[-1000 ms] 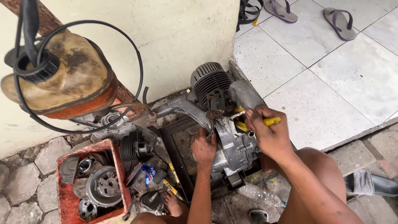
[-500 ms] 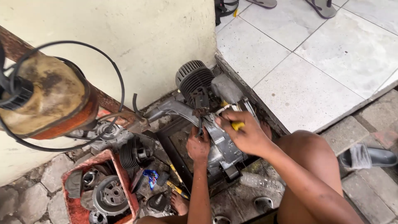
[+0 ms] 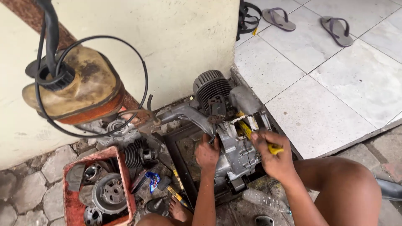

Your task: Cleaning an engine casing by pouring solvent and scraping the gasket surfaces

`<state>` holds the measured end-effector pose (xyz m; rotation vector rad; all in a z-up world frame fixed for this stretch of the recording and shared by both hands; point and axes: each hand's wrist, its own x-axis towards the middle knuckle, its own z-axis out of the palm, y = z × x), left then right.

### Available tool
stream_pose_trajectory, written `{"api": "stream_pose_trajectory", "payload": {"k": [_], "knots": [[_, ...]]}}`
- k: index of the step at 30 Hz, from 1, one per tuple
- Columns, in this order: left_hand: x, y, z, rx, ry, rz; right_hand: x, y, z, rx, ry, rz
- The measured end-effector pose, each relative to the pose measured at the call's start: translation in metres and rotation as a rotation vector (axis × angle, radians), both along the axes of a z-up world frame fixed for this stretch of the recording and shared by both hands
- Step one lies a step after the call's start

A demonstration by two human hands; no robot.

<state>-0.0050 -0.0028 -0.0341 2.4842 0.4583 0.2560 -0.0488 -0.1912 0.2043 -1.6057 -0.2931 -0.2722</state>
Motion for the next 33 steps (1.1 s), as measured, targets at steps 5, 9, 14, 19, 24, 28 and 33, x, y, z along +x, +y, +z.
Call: {"api": "stream_pose_trajectory", "payload": {"k": [5,9,14,19,24,28,33], "knots": [[-0.008,-0.006,0.004,-0.037,0.091,0.004,0.033,0.01,-0.037,-0.127,-0.019,0.061],[-0.001,0.002,0.019,-0.041,0.035,-0.074,-0.009,-0.025,-0.033,-0.009,0.07,0.119],[-0.003,0.004,0.028,-0.027,0.061,-0.075,0.022,0.002,-0.047,-0.019,-0.016,0.039],[0.002,0.005,0.044,-0.034,0.052,-0.09,0.019,-0.006,-0.082,-0.153,-0.15,0.086],[-0.006,0.003,0.037,-0.023,0.023,-0.084,0.014,-0.023,-0.082,0.278,-0.096,0.164],[-0.009,0.005,0.03,-0.085,0.011,-0.09,-0.042,-0.027,-0.033,0.337,-0.218,0.105],[-0.003,0.006,0.027,-0.001,0.112,-0.086,-0.081,0.013,-0.044,0.168,-0.426,-0.154]]}}
